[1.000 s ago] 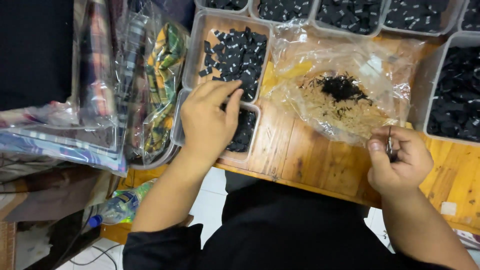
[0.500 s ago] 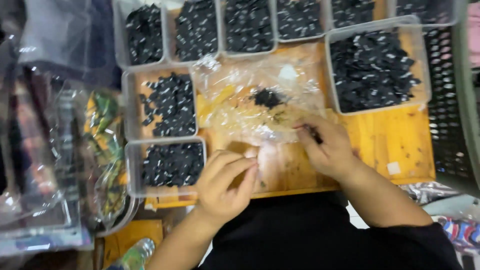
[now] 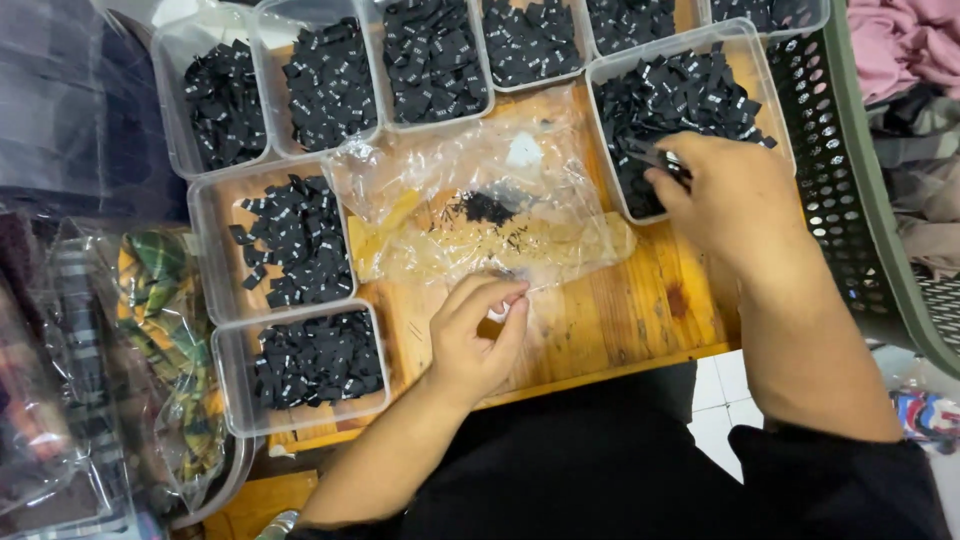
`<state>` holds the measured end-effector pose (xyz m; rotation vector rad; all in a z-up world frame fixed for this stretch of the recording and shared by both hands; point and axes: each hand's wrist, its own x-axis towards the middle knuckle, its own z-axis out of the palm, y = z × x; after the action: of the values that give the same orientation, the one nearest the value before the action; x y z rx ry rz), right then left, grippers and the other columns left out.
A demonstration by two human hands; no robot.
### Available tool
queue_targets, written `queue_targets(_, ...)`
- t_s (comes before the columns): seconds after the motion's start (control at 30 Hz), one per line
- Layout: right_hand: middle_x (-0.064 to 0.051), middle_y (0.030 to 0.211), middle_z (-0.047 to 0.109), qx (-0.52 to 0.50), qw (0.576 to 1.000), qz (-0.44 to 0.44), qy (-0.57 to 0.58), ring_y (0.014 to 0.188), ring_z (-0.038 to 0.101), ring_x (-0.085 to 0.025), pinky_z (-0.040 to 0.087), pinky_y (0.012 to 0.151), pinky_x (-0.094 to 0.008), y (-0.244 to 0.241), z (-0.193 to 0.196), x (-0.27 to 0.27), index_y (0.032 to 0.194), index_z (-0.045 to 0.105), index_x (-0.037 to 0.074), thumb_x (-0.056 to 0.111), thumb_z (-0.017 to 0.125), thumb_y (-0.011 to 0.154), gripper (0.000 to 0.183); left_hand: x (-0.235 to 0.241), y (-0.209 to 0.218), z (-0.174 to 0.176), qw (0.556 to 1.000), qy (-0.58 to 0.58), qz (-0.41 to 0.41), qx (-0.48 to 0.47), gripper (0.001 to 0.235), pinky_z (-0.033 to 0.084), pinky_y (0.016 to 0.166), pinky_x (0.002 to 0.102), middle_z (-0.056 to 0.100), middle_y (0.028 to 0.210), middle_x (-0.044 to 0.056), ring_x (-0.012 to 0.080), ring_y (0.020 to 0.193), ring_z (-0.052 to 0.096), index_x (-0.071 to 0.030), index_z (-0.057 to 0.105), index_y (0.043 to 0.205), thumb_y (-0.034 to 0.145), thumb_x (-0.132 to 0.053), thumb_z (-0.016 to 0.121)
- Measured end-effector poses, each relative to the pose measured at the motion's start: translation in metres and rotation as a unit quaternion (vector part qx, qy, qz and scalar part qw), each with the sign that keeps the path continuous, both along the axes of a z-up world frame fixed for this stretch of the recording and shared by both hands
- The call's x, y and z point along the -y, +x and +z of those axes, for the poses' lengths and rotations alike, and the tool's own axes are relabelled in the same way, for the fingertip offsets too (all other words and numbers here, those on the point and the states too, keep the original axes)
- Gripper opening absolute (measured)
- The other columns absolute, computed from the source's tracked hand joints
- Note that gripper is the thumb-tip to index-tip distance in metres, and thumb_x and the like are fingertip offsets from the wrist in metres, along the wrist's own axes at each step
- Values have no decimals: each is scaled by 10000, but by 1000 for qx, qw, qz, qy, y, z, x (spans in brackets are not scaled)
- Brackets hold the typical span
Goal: Trimming excess material from small black fabric labels using hand snips.
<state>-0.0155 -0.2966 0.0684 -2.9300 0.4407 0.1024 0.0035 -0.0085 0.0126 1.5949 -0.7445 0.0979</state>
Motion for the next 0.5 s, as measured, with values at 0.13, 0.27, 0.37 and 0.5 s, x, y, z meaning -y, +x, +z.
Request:
queue_targets(0.13, -36, 828, 781, -37, 998, 18, -52, 767, 739, -325, 553, 634, -470, 9, -15, 6, 1246, 732, 171, 415, 637, 1034, 337, -1, -1, -4, 999, -17, -1, 37, 141, 559, 739, 272, 671, 910, 124, 197, 797, 634, 9, 704, 1060, 932, 50, 664)
queue_targets(0.27, -73, 812, 755, -34, 996, 14, -86, 782, 726, -382, 541, 573, -501, 14, -28, 10, 1056, 709, 169, 432, 605, 1027, 284, -4, -1, 0, 999, -23, 15, 30, 123, 544, 705, 251, 677, 906, 124, 184, 777, 636, 3, 711, 1031, 925, 47, 667)
queue_targets(0.37, -74, 750, 722, -15, 996, 8, -91, 718, 702, -401, 532, 554, -515, 14, -31, 10, 921, 681, 164, 398, 589, 1052, 284, -9, 0, -3, 999, -28, 19, 23, 127, 517, 679, 241, 673, 911, 119, 168, 751, 613, -1, 711, 1029, 924, 52, 664)
queue_targets(0.5, -33, 698, 659, 108, 992, 24, -55, 647, 644, -300, 448, 534, -438, 1, -30, 13, 909, 696, 139, 257, 654, 1090, 220, -11, 0, 0, 998, -42, 33, 15, 120, 595, 736, 271, 691, 918, 154, 234, 828, 692, 25, 700, 1000, 905, 89, 668)
